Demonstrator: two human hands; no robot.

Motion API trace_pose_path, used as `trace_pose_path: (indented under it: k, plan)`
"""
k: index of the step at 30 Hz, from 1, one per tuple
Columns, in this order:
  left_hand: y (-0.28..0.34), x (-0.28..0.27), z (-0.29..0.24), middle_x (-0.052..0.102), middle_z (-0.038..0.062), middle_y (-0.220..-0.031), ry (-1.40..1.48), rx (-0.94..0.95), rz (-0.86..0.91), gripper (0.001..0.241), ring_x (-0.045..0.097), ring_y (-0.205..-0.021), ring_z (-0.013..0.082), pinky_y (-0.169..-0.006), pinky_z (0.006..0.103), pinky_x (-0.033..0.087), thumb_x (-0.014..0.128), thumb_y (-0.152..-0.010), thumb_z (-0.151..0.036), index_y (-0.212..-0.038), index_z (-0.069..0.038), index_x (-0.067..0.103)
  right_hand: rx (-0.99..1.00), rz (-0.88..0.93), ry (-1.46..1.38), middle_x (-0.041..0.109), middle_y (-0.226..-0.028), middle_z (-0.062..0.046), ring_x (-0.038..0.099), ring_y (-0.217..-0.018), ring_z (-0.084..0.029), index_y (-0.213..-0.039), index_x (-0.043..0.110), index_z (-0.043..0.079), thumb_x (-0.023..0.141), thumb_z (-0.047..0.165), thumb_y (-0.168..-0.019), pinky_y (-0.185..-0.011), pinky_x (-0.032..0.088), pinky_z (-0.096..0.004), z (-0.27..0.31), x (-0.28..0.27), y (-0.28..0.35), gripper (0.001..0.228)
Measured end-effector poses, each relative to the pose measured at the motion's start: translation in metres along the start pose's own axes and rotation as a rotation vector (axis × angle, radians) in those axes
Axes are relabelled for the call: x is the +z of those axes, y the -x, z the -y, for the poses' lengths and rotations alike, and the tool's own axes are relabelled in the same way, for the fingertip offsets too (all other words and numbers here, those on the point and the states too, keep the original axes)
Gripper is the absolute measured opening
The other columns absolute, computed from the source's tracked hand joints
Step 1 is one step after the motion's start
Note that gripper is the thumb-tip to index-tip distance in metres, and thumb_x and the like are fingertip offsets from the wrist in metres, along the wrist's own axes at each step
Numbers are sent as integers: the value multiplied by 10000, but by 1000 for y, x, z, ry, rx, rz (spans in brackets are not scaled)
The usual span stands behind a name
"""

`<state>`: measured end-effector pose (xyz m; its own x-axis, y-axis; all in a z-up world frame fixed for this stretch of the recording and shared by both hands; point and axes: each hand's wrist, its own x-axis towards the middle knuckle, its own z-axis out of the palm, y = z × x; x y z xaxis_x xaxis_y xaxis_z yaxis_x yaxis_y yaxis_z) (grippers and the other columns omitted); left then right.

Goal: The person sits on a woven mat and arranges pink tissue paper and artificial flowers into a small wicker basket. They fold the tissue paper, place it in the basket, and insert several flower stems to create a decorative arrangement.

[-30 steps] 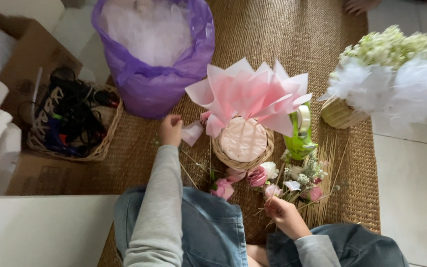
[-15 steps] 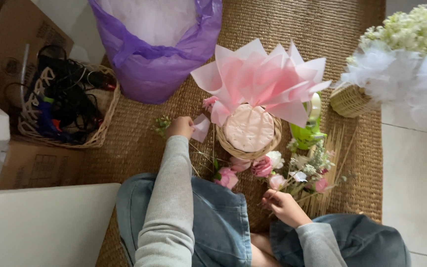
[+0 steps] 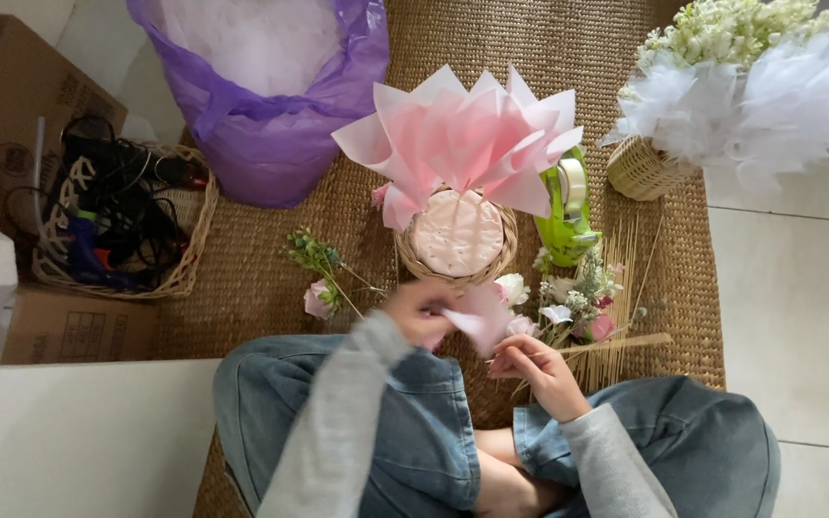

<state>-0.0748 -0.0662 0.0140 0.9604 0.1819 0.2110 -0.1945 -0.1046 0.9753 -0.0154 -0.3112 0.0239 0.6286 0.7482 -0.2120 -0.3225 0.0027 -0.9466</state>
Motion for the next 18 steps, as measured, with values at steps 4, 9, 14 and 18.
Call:
trace_pose_path:
  k: [4, 9, 14, 18]
  plan:
    - [-8, 66, 5, 656, 73, -731, -138, 74, -47, 284, 673, -708, 222, -679, 301, 533, 771, -567, -147, -831, -106, 675, -143, -32, -90, 683, -809, -267, 707, -770, -325, -998, 586, -73, 534, 190, -904, -715, 582, -478, -33, -16, 3, 285]
    - [-13, 96, -52, 502, -2, -999, -249, -164, -547, 758, 562, -856, 207, -843, 266, 470, 846, -541, -237, -1200, -225, 471, -138, -288, -101, 618, -619, -182, 679, -576, -230, -904, 570, -48, 492, 97, -942, -607, 595, -356, 5, 1, 0, 168]
    - [-10, 101, 1, 439, 77, -1148, -88, -459, -516, 637, 532, -934, 237, -874, 356, 446, 804, -625, -246, -1158, -156, 468, 15, -329, -76, 608, -623, -182, 676, -564, -249, -945, 571, -24, 495, 132, -951, -566, 583, -331, -4, -8, -13, 174]
    - [-13, 98, 18, 574, -17, -785, -504, -418, -356, 589, 578, -855, 266, -788, 423, 476, 723, -722, -313, -1256, -260, 480, 179, -421, -96, 601, -644, -164, 636, -517, -208, -1014, 530, 17, 532, 206, -946, -582, 592, -415, -36, -29, -19, 201]
